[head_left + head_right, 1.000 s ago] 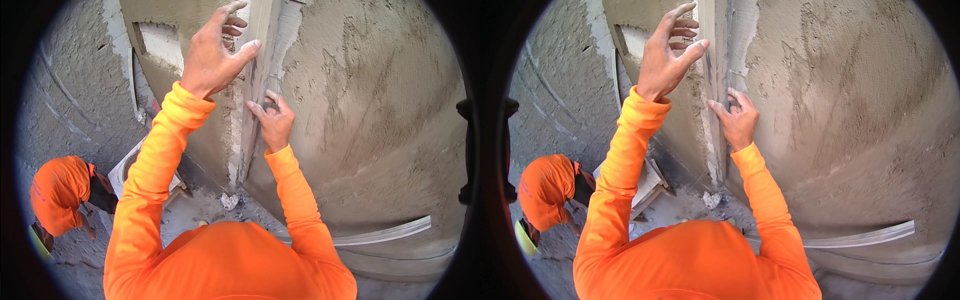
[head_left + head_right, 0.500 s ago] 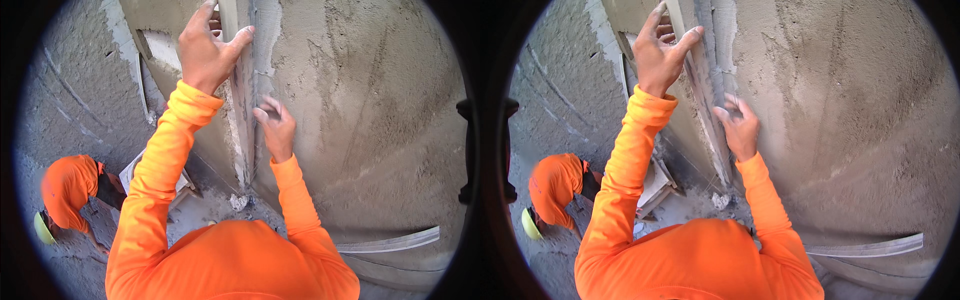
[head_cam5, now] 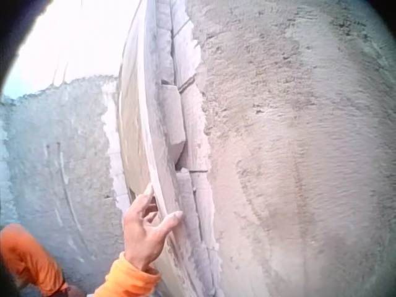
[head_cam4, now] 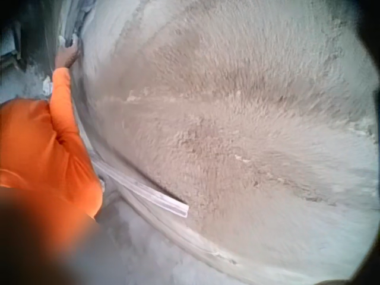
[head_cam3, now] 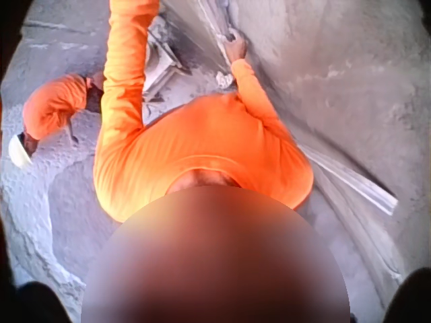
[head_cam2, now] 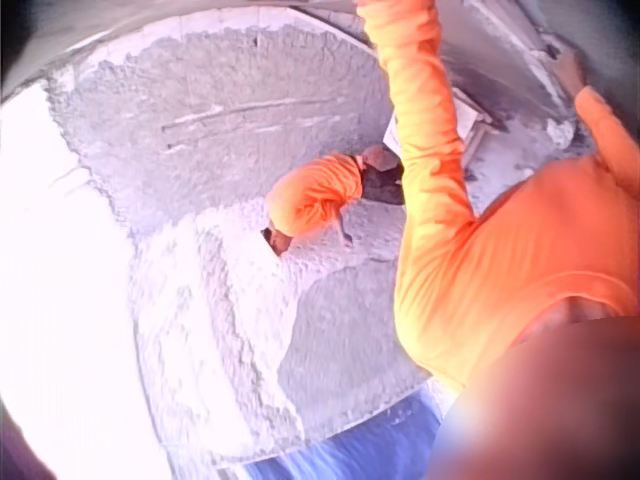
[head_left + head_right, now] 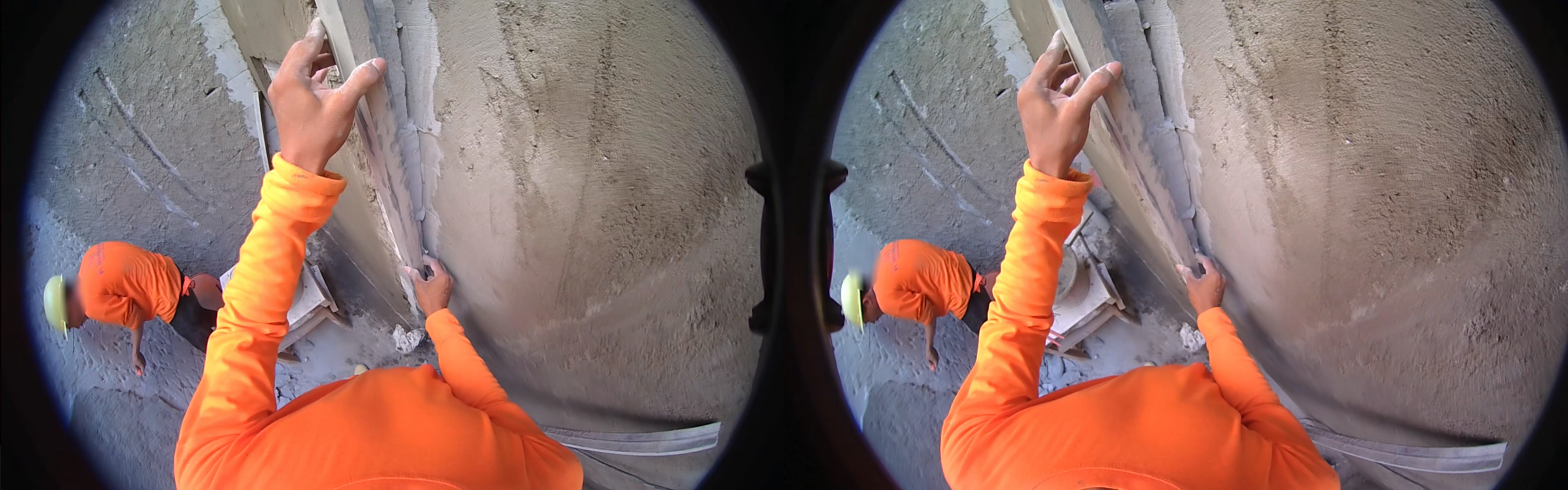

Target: The person walks through a construction site and then installs a long metal trim piece along a vertical wall edge. They repeatedly press and adjust the trim into place by hand, smoothing it along the wall surface.

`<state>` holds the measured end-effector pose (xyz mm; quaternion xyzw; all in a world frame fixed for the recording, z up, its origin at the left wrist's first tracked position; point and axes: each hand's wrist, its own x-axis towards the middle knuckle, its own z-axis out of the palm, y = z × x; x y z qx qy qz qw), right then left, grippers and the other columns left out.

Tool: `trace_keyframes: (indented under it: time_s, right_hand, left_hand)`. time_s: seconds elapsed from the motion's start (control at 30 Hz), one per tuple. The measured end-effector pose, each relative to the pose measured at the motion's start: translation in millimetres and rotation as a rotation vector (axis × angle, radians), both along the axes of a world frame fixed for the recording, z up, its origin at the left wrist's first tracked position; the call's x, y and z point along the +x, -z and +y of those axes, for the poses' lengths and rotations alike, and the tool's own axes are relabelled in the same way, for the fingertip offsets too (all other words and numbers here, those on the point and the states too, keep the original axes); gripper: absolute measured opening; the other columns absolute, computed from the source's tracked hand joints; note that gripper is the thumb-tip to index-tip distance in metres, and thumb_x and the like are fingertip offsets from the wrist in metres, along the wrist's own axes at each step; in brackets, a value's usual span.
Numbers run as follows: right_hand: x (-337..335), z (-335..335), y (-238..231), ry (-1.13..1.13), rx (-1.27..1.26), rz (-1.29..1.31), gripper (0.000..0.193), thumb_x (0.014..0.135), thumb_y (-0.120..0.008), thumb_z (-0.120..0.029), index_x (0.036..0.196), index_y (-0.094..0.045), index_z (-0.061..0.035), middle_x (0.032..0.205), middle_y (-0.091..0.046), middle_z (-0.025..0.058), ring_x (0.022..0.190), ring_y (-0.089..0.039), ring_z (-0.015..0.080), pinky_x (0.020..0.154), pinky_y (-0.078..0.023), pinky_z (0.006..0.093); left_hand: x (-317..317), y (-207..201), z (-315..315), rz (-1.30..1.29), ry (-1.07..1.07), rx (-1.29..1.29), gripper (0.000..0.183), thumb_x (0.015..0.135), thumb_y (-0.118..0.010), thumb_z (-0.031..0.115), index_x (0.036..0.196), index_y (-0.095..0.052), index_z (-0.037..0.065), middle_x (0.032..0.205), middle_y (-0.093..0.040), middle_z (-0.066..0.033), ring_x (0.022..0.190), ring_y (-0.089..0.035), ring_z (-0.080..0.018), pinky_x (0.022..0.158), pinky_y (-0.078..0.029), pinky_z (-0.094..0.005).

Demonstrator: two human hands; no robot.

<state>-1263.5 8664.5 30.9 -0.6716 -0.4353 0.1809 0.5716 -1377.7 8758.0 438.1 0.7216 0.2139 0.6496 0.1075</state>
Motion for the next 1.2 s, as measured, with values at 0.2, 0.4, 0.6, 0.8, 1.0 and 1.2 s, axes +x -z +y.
trace_keyframes:
  time_s: [0.2,0.4,0.6,0.8,1.0,1.2]
  right_hand:
    - [0,0,12,-0.048,-0.030,0.070,0.050,0.077,-0.091,-0.030,0.114,-0.075,-0.0009,0.105,-0.074,0.0258,0.097,-0.072,0.0438,0.086,-0.056,0.0476]
    - [2,3,10,-0.052,0.087,0.061,0.050,0.077,-0.091,-0.029,0.112,-0.074,0.0016,0.104,-0.074,0.0267,0.096,-0.071,0.0446,0.085,-0.056,0.0476]
    - [6,4,7,-0.055,0.077,0.034,0.050,0.074,-0.092,-0.029,0.110,-0.075,0.0011,0.101,-0.074,0.0256,0.092,-0.071,0.0446,0.082,-0.056,0.0474]
    - [4,1,0,-0.048,0.078,0.030,0.051,0.072,-0.094,-0.031,0.109,-0.076,-0.0005,0.096,-0.075,0.0233,0.086,-0.071,0.0410,0.077,-0.056,0.0466]
    - [3,3,3,-0.057,-0.077,0.078,0.052,0.071,-0.096,-0.030,0.108,-0.077,0.0010,0.096,-0.075,0.0222,0.082,-0.071,0.0356,0.075,-0.056,0.0434]
    - [-2,3,9,-0.026,0.135,0.050,0.054,0.069,-0.096,-0.032,0.108,-0.077,-0.0015,0.083,-0.072,0.0168,0.065,-0.058,0.0250,0.065,-0.051,0.0397]
  left_hand:
    - [0,4,2,0.055,-0.029,0.055,0.082,0.084,-0.086,0.019,0.149,-0.048,-0.013,0.119,-0.070,-0.0202,0.109,-0.070,-0.0267,0.102,-0.056,-0.0411]
    - [7,-1,4,0.017,-0.034,-0.021,0.077,0.082,-0.088,0.021,0.143,-0.055,-0.012,0.115,-0.070,-0.0149,0.107,-0.069,-0.0233,0.099,-0.056,-0.0404]
    - [11,-12,-2,-0.022,-0.056,-0.088,0.067,0.076,-0.092,0.021,0.130,-0.066,-0.009,0.111,-0.072,-0.0116,0.100,-0.070,-0.0207,0.091,-0.057,-0.0369]
    - [10,-22,-7,-0.032,-0.003,-0.184,0.069,0.076,-0.091,0.014,0.136,-0.065,-0.007,0.108,-0.072,-0.0101,0.096,-0.070,-0.0178,0.085,-0.058,-0.0333]
    - [8,-21,-8,-0.034,0.030,-0.158,0.069,0.077,-0.089,0.010,0.138,-0.064,-0.007,0.103,-0.073,-0.0082,0.092,-0.069,-0.0158,0.083,-0.058,-0.0305]
    - [10,-18,-7,-0.105,0.094,-0.143,0.069,0.077,-0.088,0.011,0.138,-0.063,-0.009,0.108,-0.076,-0.0147,0.094,-0.072,-0.0178,0.088,-0.058,-0.0322]
